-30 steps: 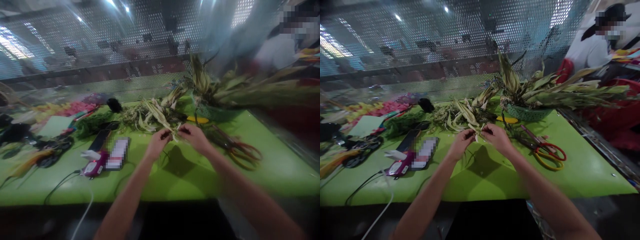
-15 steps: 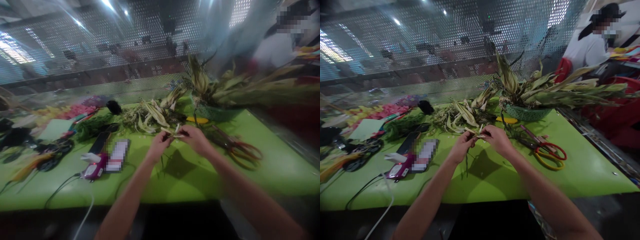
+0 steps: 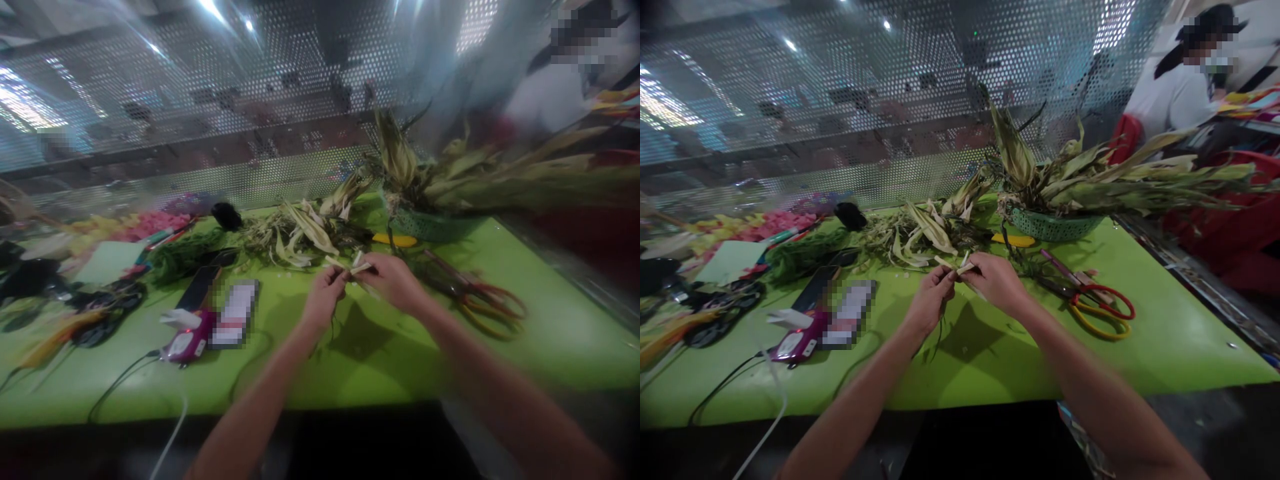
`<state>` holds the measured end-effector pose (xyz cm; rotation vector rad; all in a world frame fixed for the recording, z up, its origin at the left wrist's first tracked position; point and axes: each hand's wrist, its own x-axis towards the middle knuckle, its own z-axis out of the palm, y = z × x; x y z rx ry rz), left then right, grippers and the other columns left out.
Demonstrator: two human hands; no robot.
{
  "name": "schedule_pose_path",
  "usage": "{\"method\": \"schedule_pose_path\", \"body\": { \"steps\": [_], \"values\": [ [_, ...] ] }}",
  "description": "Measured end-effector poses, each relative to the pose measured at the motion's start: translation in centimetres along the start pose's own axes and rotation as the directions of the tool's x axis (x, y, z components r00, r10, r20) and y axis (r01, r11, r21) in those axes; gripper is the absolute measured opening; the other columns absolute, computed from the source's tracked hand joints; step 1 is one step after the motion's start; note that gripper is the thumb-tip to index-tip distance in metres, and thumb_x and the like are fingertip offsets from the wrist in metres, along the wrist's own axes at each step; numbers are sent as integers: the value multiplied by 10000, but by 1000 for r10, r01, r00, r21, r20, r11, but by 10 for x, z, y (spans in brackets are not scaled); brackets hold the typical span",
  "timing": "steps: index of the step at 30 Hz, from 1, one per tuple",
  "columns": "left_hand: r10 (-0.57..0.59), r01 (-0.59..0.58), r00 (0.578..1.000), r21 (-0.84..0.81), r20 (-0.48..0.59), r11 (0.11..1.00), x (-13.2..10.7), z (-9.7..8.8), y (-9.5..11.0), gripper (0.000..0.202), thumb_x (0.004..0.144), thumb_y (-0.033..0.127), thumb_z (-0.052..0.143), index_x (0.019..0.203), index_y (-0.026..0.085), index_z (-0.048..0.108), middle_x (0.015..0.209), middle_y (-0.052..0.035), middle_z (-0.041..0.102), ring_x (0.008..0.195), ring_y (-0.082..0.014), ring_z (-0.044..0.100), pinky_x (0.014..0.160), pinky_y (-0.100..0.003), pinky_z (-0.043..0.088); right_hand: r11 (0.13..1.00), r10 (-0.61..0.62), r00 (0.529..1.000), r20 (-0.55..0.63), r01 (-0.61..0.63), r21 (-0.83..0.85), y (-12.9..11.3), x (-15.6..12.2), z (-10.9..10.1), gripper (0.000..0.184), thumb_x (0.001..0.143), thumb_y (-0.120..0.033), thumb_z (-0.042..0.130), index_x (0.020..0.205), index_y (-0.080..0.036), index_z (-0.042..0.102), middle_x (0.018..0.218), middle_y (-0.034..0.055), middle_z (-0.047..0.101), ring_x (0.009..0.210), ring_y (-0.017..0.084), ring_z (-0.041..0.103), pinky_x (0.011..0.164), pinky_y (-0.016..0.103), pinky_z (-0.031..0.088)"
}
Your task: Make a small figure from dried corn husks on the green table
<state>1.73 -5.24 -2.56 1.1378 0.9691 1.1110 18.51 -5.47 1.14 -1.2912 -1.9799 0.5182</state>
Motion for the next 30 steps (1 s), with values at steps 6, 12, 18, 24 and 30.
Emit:
{"method": "schedule_pose_path", "body": {
  "steps": [6,12,18,24,30],
  "values": [
    [42,-44,999,134,16,990,0,-1,-2,250,784,395,669,834,159,605,651,41,466,545,-59,333,506,-198,262,998,-3,1000,30,6,-70,1,-3,-1,104,851,-220,602,760,-182,634,770,26,660,669,139,545,586,232,284],
    [85,-81,996,157,-18,984,0,-1,-2,197,800,333,645,918,175,642,720,25,545,593,-73,383,578,-208,320,983,16,1000,7,-15,-184,-3,-3,4,108,842,-227,613,753,-172,643,752,43,658,664,156,545,572,250,269],
    [143,-130,984,122,-105,984,-2,3,2,148,797,306,626,863,174,638,717,19,569,621,-86,438,624,-217,360,992,77,995,-71,-69,107,-1,-3,7,139,790,-315,704,859,-195,702,762,17,706,659,160,614,571,239,365],
    [168,-150,983,216,-72,965,-2,3,7,151,816,311,608,812,160,612,727,8,571,659,-99,441,629,-218,348,993,-119,958,-262,117,-26,-5,-8,8,80,847,-239,635,800,-193,680,803,41,689,745,173,611,662,273,430],
    [212,-202,977,248,-14,947,-3,5,11,151,813,308,606,785,160,596,758,2,568,716,-117,453,683,-236,364,974,-224,908,-355,224,-42,-7,-10,11,68,855,-203,605,815,-215,659,996,78,664,933,207,612,776,314,470]
  ]
}}
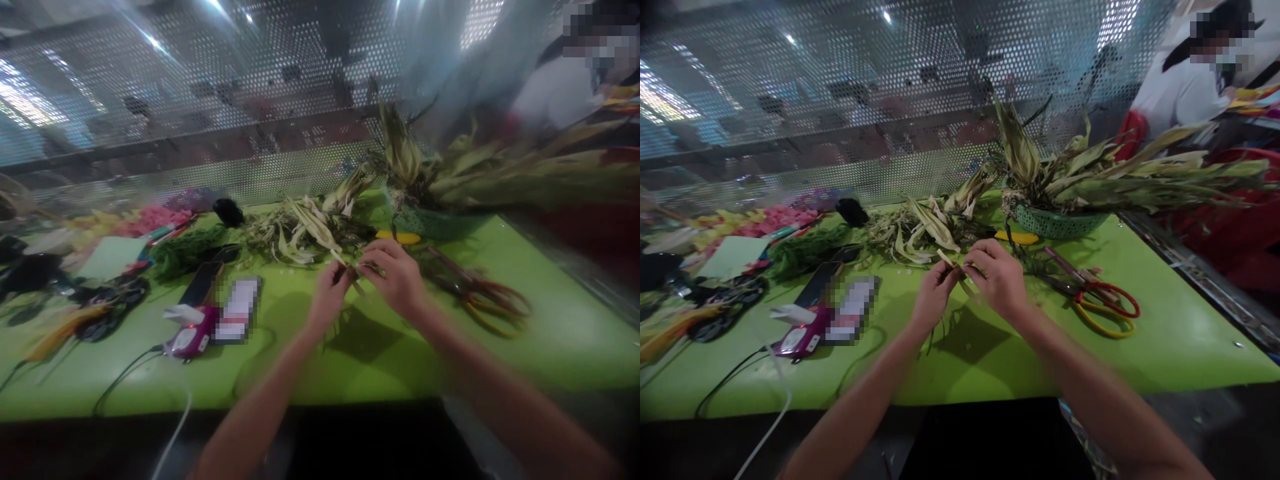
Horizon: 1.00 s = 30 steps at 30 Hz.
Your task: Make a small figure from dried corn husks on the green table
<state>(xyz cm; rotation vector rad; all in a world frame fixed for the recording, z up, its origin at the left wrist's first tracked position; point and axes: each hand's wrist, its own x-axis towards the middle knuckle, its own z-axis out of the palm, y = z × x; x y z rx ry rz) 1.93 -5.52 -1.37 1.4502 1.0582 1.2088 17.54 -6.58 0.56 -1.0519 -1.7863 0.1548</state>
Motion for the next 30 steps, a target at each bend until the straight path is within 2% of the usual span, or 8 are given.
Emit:
{"method": "schedule_pose_path", "body": {
  "steps": [2,6,9,17,23,25,27,30],
  "values": [
    [-12,12,1000,7,0,1000,-1,1,1,130,811,289,596,790,160,592,744,8,552,706,-115,444,682,-237,364,993,67,998,22,-69,100,2,-1,2,38,832,-191,614,818,-214,641,1025,71,663,920,200,622,768,310,481],
    [-53,53,999,-7,-2,999,-4,1,3,114,810,273,576,790,162,594,721,8,540,690,-115,444,668,-236,365,906,297,946,130,-322,275,6,-1,6,47,787,-221,647,804,-200,609,747,5,639,686,152,593,633,268,462],
    [-62,62,998,-57,10,996,-5,1,2,129,811,297,590,822,168,604,742,6,564,695,-114,463,664,-231,373,836,378,913,152,-408,368,7,1,6,88,754,-234,670,771,-188,596,721,-3,624,682,145,580,622,259,449],
    [-64,67,997,-68,45,995,0,-2,-4,162,757,288,661,854,160,639,790,-7,618,746,-124,516,715,-244,404,859,353,929,116,-370,354,4,3,3,86,741,-226,677,755,-187,601,722,-6,618,686,136,560,643,265,439],
    [-104,99,993,-89,-54,991,-2,-5,-4,115,765,265,623,820,166,642,741,5,605,677,-105,480,634,-221,369,674,440,859,262,-509,535,6,7,5,244,717,-309,733,889,-185,613,793,0,631,717,135,584,665,269,473],
    [-99,93,993,-90,-58,992,-2,-5,-4,107,771,257,609,813,164,640,730,7,595,655,-99,465,611,-217,356,642,438,840,321,-542,542,7,8,5,288,715,-354,741,911,-180,621,808,9,642,723,141,594,674,277,477],
    [-85,81,995,-84,-44,993,-2,-5,-5,115,773,263,609,816,161,640,726,6,588,651,-99,461,604,-219,354,657,429,831,355,-556,509,7,7,5,279,707,-378,744,860,-170,637,770,12,643,702,143,587,657,276,467],
    [-70,68,997,-73,-17,995,-1,-5,-7,127,765,275,621,810,158,640,728,3,586,677,-109,478,633,-228,370,708,437,837,328,-546,449,8,5,7,233,703,-368,732,783,-165,650,686,3,625,646,133,551,604,260,435]
  ]
}}
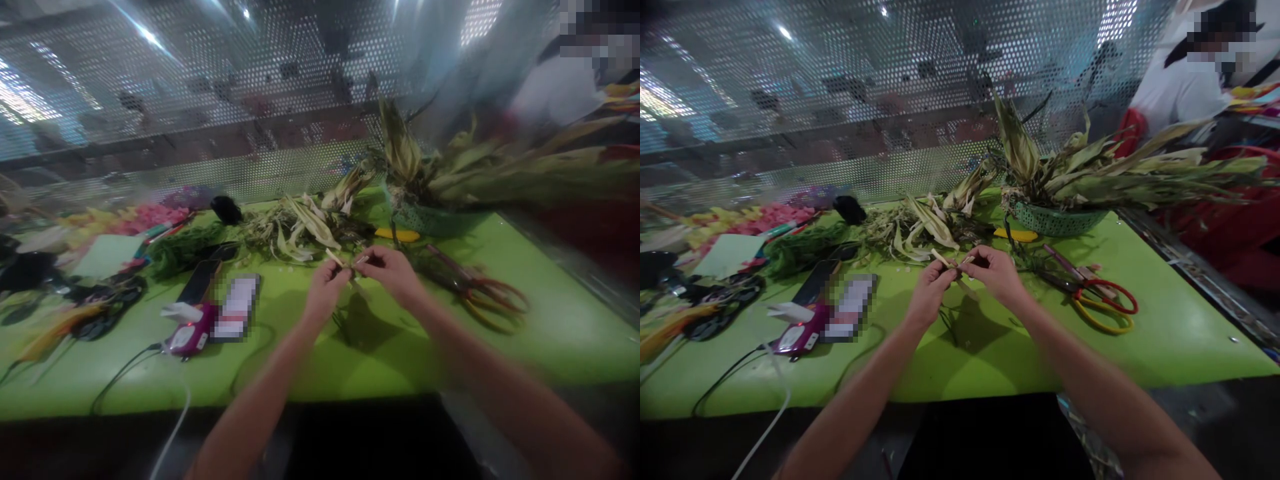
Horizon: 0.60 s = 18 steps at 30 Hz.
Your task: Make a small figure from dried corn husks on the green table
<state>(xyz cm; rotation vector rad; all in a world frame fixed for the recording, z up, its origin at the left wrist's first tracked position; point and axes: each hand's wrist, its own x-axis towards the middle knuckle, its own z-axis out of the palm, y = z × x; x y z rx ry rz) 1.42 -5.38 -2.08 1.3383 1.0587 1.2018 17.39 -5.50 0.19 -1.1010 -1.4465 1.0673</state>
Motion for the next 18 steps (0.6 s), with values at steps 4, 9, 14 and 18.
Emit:
{"method": "schedule_pose_path", "body": {
  "steps": [4,9,14,18],
  "values": [
    [20,-20,1000,52,-8,998,0,1,0,122,760,265,626,815,158,641,733,-1,592,705,-122,497,664,-238,384,999,7,999,-35,-9,-49,0,-1,1,162,707,-311,702,760,-165,655,654,-6,614,617,123,529,584,248,410],
    [47,-45,999,121,-15,992,-1,1,5,122,775,265,628,814,150,636,729,-8,587,704,-126,497,658,-238,389,998,51,998,-31,-50,30,-1,0,0,130,698,-276,690,766,-169,665,647,-14,607,617,120,541,616,256,424],
    [26,-29,999,61,38,998,-2,0,6,152,781,295,645,817,148,643,721,-7,582,679,-113,483,632,-230,377,946,172,984,51,-179,269,3,3,-5,108,666,-264,701,698,-164,676,661,0,633,616,111,551,626,252,433],
    [-15,17,996,-26,90,1000,-3,-3,5,187,751,327,686,810,151,664,673,7,556,626,-94,453,594,-219,354,877,267,953,144,-302,373,6,6,-11,67,614,-183,668,678,-164,679,662,4,640,593,109,545,589,248,424]
  ]
}}
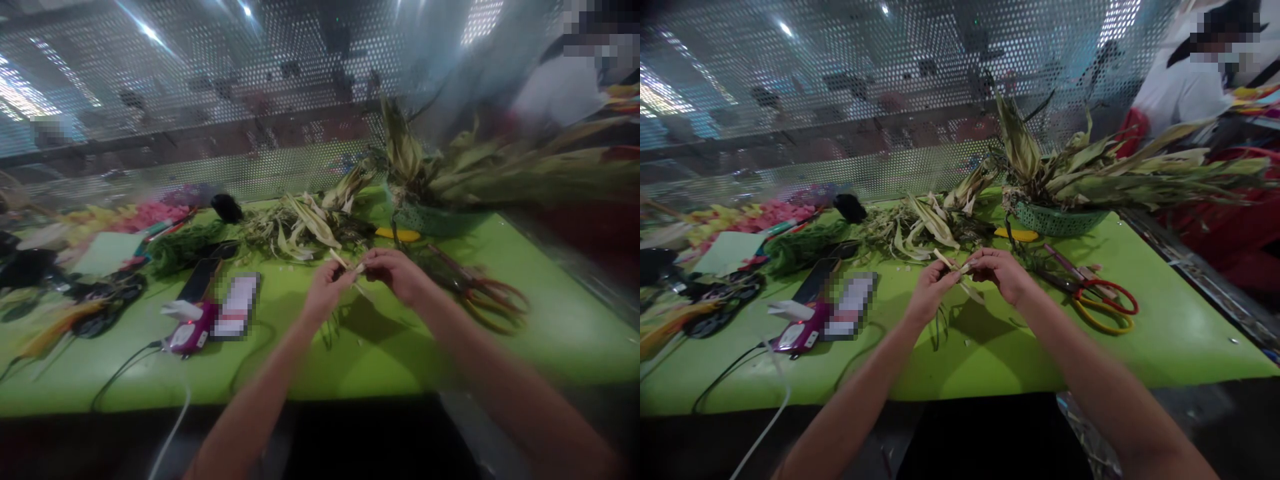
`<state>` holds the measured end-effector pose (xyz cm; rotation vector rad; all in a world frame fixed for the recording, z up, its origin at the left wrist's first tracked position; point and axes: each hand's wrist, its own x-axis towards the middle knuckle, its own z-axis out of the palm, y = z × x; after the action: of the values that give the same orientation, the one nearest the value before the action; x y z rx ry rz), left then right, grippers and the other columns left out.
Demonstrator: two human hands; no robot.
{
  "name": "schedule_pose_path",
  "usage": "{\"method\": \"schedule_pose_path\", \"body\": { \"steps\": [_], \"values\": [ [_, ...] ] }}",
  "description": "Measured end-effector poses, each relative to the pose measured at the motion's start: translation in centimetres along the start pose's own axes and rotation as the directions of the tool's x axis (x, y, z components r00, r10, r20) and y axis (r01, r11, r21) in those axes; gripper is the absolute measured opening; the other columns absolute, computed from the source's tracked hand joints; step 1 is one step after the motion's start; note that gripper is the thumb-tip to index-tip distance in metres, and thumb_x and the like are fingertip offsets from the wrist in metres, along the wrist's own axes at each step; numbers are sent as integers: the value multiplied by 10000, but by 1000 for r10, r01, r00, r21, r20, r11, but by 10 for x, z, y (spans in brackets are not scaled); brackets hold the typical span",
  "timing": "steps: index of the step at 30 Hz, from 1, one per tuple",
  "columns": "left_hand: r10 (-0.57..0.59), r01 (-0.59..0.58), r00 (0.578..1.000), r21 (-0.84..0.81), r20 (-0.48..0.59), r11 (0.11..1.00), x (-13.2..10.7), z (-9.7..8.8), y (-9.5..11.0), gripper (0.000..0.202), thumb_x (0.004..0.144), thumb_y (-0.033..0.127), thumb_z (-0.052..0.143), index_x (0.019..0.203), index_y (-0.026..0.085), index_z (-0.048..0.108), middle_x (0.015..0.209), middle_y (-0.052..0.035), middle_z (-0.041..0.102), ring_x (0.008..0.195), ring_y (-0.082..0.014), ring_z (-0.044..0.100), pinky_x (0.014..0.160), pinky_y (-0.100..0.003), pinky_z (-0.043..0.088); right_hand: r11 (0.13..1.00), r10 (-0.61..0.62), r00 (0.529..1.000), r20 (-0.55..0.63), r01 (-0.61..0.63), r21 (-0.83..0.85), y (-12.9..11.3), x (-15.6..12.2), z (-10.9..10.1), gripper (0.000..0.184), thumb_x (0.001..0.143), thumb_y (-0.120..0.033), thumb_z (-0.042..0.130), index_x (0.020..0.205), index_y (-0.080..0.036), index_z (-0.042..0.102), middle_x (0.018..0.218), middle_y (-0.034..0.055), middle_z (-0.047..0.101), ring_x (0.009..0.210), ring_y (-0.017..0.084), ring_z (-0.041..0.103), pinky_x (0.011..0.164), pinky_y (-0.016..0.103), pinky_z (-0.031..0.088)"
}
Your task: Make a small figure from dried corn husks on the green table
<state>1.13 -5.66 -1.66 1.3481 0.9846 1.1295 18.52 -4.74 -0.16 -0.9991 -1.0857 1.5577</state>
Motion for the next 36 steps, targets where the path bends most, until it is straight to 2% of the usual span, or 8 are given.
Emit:
{"method": "schedule_pose_path", "body": {
  "steps": [6,12,18,23,27,31,36],
  "values": [
    [-13,25,995,-114,103,993,0,-9,0,207,663,278,756,809,152,681,703,1,583,621,-83,470,576,-209,351,993,90,983,160,-101,57,-8,-2,-5,87,577,-126,634,639,-161,684,626,4,625,563,103,521,555,240,430],
    [-67,93,990,-216,128,972,1,-11,1,201,660,273,750,795,149,667,667,20,549,553,-50,422,519,-190,298,995,58,978,201,-72,62,-11,-3,-5,82,591,-117,646,649,-157,688,609,4,629,566,105,533,559,238,438],
    [-159,175,984,-268,78,947,4,-7,1,238,636,276,749,791,140,631,629,34,530,497,-30,385,476,-186,246,1000,11,986,169,-14,22,-9,-3,-4,72,607,-147,717,675,-164,700,637,-7,641,583,97,543,587,235,448],
    [-251,276,961,-402,114,873,6,-4,-1,242,623,246,722,703,151,515,538,81,394,424,-11,293,430,-183,169,993,-106,988,113,111,-39,-6,-4,1,166,609,-188,764,764,-171,707,731,-10,662,641,101,563,630,248,465],
    [-293,320,947,-467,132,824,7,-3,-3,277,618,227,724,720,160,476,549,92,373,418,-4,282,418,-171,174,969,-164,978,127,184,-165,-4,-4,7,229,640,-253,791,831,-171,695,781,7,676,705,122,593,680,272,480],
    [-299,330,943,-485,143,810,7,-2,-4,289,617,233,726,715,157,465,548,93,354,419,-1,280,416,-162,165,925,-254,964,81,267,-270,-3,-5,11,198,675,-307,775,766,-171,662,716,-3,640,651,114,559,635,262,458],
    [-285,330,944,-455,167,827,6,1,-3,282,612,241,734,693,149,479,532,90,351,410,3,247,417,-176,112,882,-313,950,-6,289,-372,-4,-7,11,77,704,-231,673,694,-172,625,638,-25,582,608,110,520,594,244,421]
  ]
}}
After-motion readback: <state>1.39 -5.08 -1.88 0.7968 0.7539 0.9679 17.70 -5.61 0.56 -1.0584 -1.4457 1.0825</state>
